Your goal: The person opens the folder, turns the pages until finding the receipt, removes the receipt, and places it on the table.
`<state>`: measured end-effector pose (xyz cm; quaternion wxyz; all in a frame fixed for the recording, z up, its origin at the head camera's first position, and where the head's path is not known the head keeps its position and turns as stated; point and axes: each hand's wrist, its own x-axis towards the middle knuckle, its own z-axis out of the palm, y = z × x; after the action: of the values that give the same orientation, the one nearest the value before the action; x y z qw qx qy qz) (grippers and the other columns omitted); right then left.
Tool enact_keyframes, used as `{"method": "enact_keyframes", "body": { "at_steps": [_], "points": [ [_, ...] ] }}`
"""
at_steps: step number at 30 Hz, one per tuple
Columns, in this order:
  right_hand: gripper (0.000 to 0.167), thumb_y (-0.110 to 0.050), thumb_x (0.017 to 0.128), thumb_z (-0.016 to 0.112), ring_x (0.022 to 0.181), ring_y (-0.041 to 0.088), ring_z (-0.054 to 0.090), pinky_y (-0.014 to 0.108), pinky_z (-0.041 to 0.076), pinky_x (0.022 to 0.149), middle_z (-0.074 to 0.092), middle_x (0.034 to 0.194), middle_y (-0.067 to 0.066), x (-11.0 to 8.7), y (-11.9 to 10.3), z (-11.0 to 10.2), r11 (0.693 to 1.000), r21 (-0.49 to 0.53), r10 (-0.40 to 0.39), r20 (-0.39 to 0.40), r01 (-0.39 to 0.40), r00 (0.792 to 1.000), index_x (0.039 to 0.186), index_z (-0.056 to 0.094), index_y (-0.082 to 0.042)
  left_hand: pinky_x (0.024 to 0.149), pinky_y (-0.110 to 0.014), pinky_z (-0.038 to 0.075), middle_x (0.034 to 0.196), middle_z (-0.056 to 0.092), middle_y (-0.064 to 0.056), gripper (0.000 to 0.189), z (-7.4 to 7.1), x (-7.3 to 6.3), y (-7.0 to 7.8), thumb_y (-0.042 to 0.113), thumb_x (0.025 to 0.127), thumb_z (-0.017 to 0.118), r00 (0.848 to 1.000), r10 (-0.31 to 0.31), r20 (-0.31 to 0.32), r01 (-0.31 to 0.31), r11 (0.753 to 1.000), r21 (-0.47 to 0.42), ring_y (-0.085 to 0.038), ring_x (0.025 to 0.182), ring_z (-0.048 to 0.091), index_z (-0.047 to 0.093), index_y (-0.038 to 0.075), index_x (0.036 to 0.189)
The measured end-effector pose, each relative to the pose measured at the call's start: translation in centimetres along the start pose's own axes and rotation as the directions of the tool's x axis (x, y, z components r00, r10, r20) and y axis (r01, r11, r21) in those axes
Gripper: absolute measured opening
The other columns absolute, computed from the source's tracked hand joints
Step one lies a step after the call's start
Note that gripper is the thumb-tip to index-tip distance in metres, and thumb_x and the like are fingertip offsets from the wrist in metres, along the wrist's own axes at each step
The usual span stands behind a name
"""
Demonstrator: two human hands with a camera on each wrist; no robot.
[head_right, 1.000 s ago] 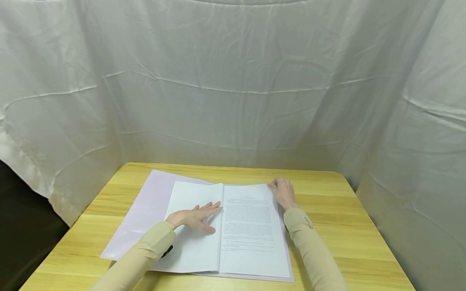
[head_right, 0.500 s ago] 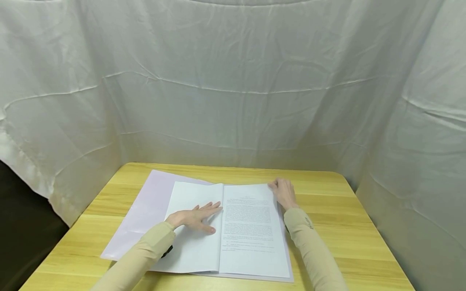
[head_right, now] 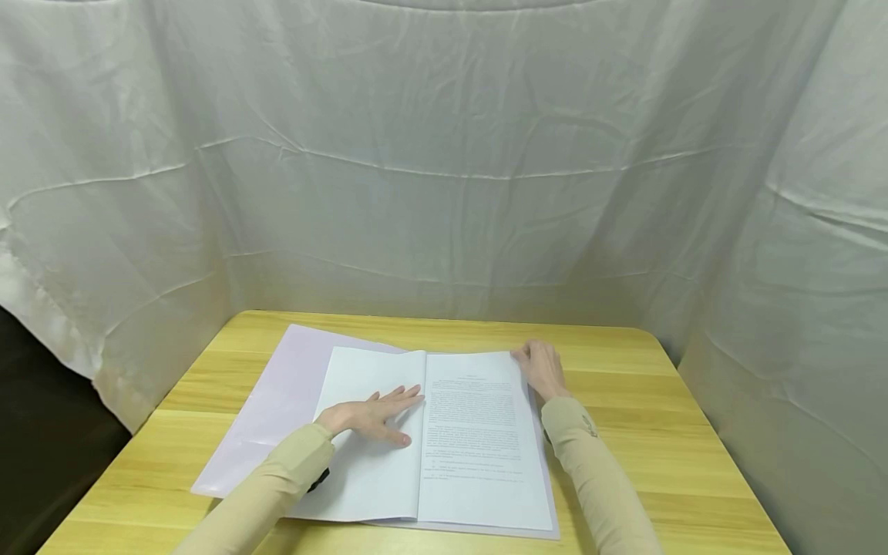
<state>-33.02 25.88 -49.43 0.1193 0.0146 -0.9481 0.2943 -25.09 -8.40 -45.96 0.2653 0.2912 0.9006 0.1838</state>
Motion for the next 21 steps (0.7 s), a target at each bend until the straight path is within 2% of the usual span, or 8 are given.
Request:
{"method": "enact_keyframes", "body": {
  "at_steps": [8, 11, 14, 16, 18, 21],
  "points": [
    [0.027, -0.025, 0.096, 0.068, 0.067, 0.020, 0.051, 0.025, 0.037, 0.059, 0.063, 0.076, 0.011, -0.2, -0.2, -0.2, 0.998, 0.045, 0.044, 0.005, -0.044, 0.999, 0.083, 0.067, -0.001, 0.128, -0.060, 0.004, 0.172, 0.010, -0.003, 0.081, 0.0, 0.0, -0.1, 0.037, 0.096, 0.066, 1.000, 0.001, 0.000, -0.001, 1.000, 0.000, -0.029, 0.160, 0.005, 0.023, 0.015, 0.161],
    [0.030, -0.027, 0.096, 0.068, 0.075, 0.025, 0.060, 0.029, 0.045, 0.063, 0.069, 0.086, 0.018, -0.3, -0.3, -0.2, 0.992, 0.094, 0.077, 0.026, -0.079, 0.997, 0.090, 0.068, 0.002, 0.128, -0.060, 0.004, 0.172, 0.010, -0.003, 0.081, 0.0, 0.0, -0.1, 0.038, 0.096, 0.065, 1.000, 0.001, 0.001, -0.001, 1.000, -0.001, -0.029, 0.160, 0.004, 0.022, 0.015, 0.162],
    [0.036, -0.028, 0.098, 0.066, 0.095, 0.036, 0.068, 0.039, 0.056, 0.079, 0.071, 0.108, 0.027, -0.5, -0.4, -0.3, 0.982, 0.153, 0.096, 0.090, -0.109, 0.991, 0.108, 0.068, 0.006, 0.128, -0.061, 0.004, 0.172, 0.010, -0.003, 0.081, -0.1, -0.1, -0.1, 0.037, 0.096, 0.065, 1.000, 0.004, -0.002, -0.004, 1.000, -0.005, -0.029, 0.160, 0.004, 0.023, 0.015, 0.161],
    [0.043, -0.028, 0.098, 0.065, 0.107, 0.040, 0.068, 0.045, 0.057, 0.088, 0.068, 0.120, 0.031, -0.7, -0.4, -0.5, 0.972, 0.197, 0.097, 0.156, -0.127, 0.983, 0.120, 0.065, 0.009, 0.128, -0.061, 0.003, 0.172, 0.010, -0.003, 0.081, -0.1, -0.2, 0.0, 0.037, 0.096, 0.066, 1.000, 0.006, -0.004, -0.006, 1.000, -0.014, -0.029, 0.160, 0.004, 0.023, 0.015, 0.161],
    [0.045, -0.025, 0.098, 0.065, 0.108, 0.040, 0.069, 0.045, 0.058, 0.089, 0.066, 0.123, 0.033, -0.8, -0.4, -0.7, 0.955, 0.251, 0.096, 0.231, -0.155, 0.968, 0.127, 0.061, 0.009, 0.128, -0.061, 0.002, 0.172, 0.010, -0.004, 0.081, -0.1, -0.3, 0.1, 0.037, 0.096, 0.066, 1.000, 0.007, -0.006, -0.007, 1.000, -0.020, -0.029, 0.160, 0.003, 0.023, 0.015, 0.161],
    [0.044, -0.018, 0.098, 0.065, 0.097, 0.031, 0.073, 0.036, 0.060, 0.080, 0.068, 0.120, 0.032, -1.2, -0.4, -1.1, 0.922, 0.335, 0.085, 0.314, -0.195, 0.946, 0.131, 0.059, 0.010, 0.128, -0.060, -0.001, 0.172, 0.008, -0.004, 0.083, -0.2, -0.5, 0.3, 0.038, 0.096, 0.066, 1.000, 0.008, -0.010, -0.008, 1.000, -0.018, -0.028, 0.160, 0.000, 0.022, 0.015, 0.162]
  ]
}}
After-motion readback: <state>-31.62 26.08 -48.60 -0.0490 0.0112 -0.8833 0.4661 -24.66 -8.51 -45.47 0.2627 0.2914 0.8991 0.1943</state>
